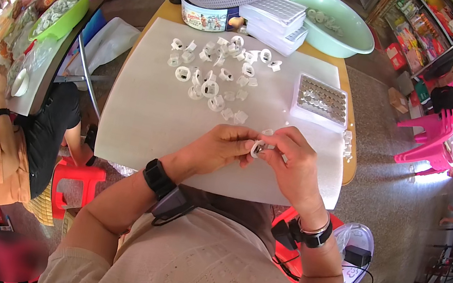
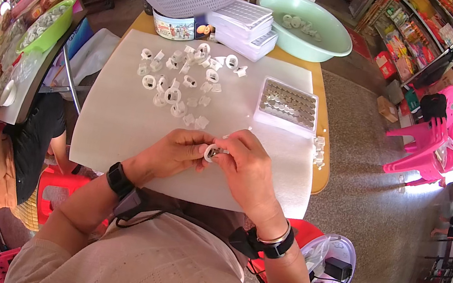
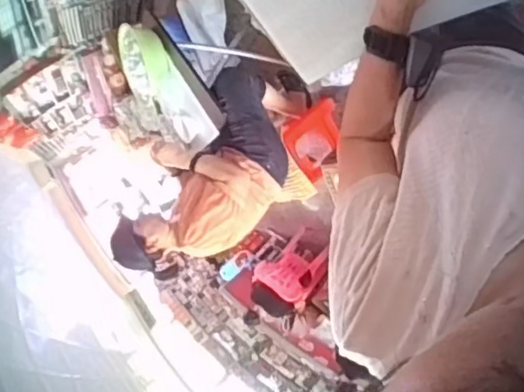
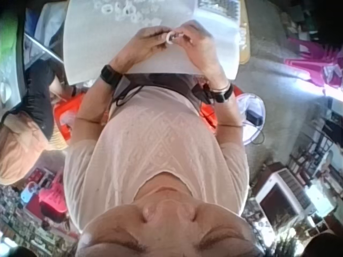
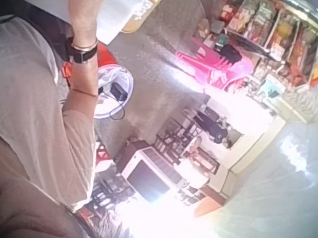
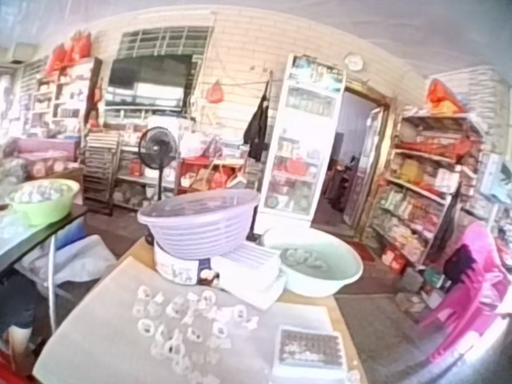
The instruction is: Assembling or inspecting small white plastic components on a table.
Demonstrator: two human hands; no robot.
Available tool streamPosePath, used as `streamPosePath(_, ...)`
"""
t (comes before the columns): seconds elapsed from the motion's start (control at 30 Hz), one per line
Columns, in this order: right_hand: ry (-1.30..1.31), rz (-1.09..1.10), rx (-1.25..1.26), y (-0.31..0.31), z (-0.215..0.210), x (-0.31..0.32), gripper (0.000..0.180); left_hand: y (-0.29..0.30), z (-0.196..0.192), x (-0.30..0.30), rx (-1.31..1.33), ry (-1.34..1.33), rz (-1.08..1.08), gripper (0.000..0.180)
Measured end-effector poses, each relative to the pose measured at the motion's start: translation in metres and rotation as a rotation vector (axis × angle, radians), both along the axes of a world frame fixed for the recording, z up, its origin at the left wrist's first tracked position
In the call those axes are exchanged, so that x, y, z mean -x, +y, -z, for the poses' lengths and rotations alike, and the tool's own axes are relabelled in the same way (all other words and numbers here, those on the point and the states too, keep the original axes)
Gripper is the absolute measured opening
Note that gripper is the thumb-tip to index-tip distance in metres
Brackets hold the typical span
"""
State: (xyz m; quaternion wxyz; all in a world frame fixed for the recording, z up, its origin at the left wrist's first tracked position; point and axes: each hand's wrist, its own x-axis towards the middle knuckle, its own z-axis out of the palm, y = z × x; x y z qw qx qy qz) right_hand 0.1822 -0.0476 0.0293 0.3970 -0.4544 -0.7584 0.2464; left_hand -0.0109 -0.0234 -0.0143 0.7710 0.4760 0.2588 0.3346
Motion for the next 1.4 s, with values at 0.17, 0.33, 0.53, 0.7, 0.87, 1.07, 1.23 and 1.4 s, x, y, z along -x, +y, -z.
streamPosePath(0.17, -0.006, -0.009, -0.060, -0.002, 0.002, 0.001, 0.023, 0.001, 0.001, 0.003, 0.035, -0.039, 0.024, 0.033)
streamPosePath(0.33, 0.054, -0.008, -0.057, -0.003, 0.009, 0.002, 0.017, 0.004, 0.004, 0.006, -0.056, 0.031, 0.101, 0.034)
streamPosePath(0.53, 0.197, 0.012, 0.112, -0.006, 0.004, 0.004, 0.015, 0.005, -0.001, 0.001, 0.172, -0.143, 0.090, 0.032)
streamPosePath(0.7, 0.007, 0.045, -0.147, -0.012, 0.006, 0.009, 0.029, 0.005, -0.001, 0.001, 0.184, -0.185, 0.090, 0.031)
streamPosePath(0.87, -0.128, 0.076, -0.322, -0.013, 0.002, 0.016, 0.029, 0.007, 0.002, 0.002, 0.178, -0.210, 0.097, 0.031)
streamPosePath(1.07, -0.130, 0.108, -0.373, -0.005, 0.016, 0.020, 0.027, 0.006, 0.003, 0.001, 0.162, -0.186, 0.036, 0.028)
streamPosePath(1.23, -0.081, 0.134, -0.379, -0.005, 0.019, 0.020, 0.025, 0.006, 0.007, 0.001, 0.166, -0.186, 0.025, 0.029)
streamPosePath(1.4, 0.077, 0.186, -0.249, -0.019, 0.007, 0.023, 0.035, 0.004, 0.002, 0.003, 0.189, -0.200, 0.033, 0.030)
